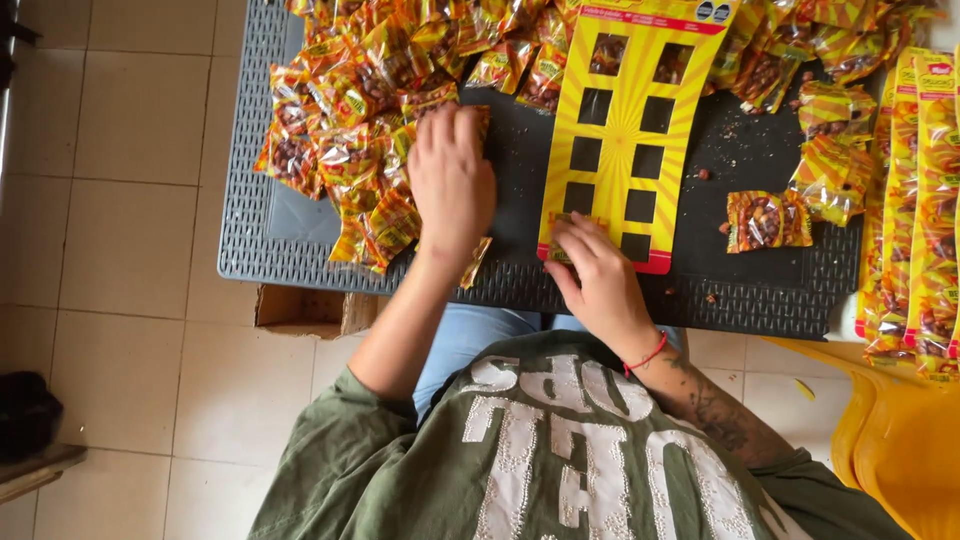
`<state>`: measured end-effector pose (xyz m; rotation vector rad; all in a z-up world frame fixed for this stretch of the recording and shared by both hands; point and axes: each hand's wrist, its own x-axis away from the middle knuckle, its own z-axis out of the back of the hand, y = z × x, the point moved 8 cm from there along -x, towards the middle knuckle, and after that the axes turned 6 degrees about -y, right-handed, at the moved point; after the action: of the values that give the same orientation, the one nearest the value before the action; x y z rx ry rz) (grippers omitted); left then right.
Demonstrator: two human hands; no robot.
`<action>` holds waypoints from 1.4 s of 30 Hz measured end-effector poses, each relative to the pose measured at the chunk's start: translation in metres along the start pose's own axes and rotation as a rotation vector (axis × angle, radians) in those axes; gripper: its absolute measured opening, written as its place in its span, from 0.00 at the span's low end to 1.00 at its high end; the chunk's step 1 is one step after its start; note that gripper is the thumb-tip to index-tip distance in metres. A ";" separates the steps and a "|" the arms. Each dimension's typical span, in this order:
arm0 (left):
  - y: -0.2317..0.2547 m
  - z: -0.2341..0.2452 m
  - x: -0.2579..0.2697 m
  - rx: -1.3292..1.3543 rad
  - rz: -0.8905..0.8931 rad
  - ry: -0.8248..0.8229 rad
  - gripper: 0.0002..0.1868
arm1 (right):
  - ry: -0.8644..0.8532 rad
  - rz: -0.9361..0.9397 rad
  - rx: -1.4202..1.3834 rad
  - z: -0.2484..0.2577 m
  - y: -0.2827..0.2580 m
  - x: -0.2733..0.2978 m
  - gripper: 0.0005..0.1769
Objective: The person inserts individual small bags of snacks into the cut-out slots of yellow cardboard display units and then moves the completed displays to a stack.
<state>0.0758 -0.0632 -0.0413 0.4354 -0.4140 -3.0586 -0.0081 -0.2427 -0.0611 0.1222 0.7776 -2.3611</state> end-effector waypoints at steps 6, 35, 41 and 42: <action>-0.047 -0.006 -0.028 0.062 -0.052 0.198 0.03 | 0.111 0.043 -0.142 0.026 -0.006 -0.006 0.18; 0.079 -0.012 0.038 1.225 -0.131 -0.366 0.07 | 0.240 -0.346 -0.825 0.042 0.079 0.016 0.03; 0.072 -0.021 0.041 1.104 -0.185 -0.615 0.21 | 0.077 -0.418 -0.729 0.031 0.076 0.010 0.07; 0.071 -0.019 0.038 1.128 -0.185 -0.610 0.21 | 0.092 -0.419 -0.708 0.030 0.079 0.008 0.07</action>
<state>0.0436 -0.1386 -0.0503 -0.5347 -2.1920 -2.6957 0.0363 -0.3126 -0.0787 -0.2580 1.7718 -2.3000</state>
